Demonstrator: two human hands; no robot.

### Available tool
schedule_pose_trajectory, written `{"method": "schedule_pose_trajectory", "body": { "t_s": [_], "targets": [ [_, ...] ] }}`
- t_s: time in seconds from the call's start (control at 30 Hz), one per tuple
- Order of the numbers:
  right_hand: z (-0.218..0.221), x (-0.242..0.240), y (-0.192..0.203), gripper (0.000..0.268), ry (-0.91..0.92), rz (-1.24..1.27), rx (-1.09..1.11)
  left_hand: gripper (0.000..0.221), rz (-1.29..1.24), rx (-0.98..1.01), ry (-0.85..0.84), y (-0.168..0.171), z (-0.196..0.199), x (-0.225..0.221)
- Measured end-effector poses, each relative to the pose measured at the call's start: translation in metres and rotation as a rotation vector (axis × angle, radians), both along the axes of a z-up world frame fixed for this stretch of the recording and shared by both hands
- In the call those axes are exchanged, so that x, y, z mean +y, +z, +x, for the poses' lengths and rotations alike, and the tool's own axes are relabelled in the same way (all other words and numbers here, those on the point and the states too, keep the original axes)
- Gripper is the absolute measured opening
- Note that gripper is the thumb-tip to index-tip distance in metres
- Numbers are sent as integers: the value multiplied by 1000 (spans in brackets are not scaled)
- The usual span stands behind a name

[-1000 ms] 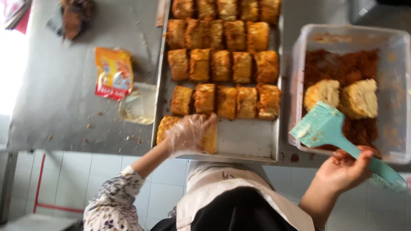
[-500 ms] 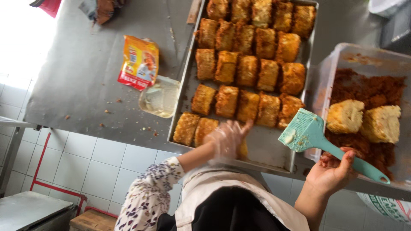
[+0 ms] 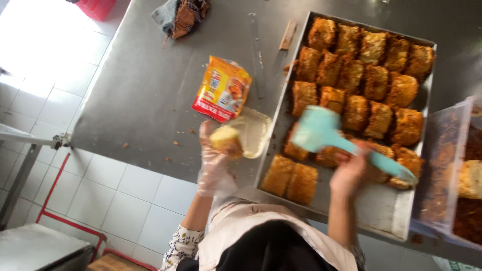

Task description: The person coats pieces of bread in shredded meat by hand and then applies a white spread to a bread roll using a blue spatula.

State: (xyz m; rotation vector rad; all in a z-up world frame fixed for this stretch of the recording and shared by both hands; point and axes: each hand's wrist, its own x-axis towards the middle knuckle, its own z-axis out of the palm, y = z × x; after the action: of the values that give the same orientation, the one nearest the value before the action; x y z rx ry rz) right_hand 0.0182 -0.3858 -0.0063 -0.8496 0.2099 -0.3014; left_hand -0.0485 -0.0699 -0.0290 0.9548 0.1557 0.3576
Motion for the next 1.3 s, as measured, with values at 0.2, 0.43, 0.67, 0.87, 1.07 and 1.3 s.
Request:
{"method": "schedule_pose_trajectory", "body": {
  "t_s": [0.2, 0.43, 0.67, 0.87, 1.07, 1.3],
  "targets": [
    [37, 155, 4, 18, 83, -1605, -200, 111, -43, 115, -19, -65, 12, 62],
    [39, 185, -11, 20, 83, -1832, -317, 116, 209, 12, -109, -85, 19, 68],
    [57, 166, -41, 29, 235, -1378, -138, 123, 12, 200, -190, -51, 21, 63],
    [28, 159, -52, 30, 204, -1631, -78, 117, 114, 137, -183, -54, 25, 69],
    [14, 178, -49, 27, 158, -973, 169, 123, 42, 197, -238, -60, 23, 70],
    [24, 132, 18, 19, 27, -411, 274, 125, 616, -5, -41, 20, 20, 79]
  ]
}}
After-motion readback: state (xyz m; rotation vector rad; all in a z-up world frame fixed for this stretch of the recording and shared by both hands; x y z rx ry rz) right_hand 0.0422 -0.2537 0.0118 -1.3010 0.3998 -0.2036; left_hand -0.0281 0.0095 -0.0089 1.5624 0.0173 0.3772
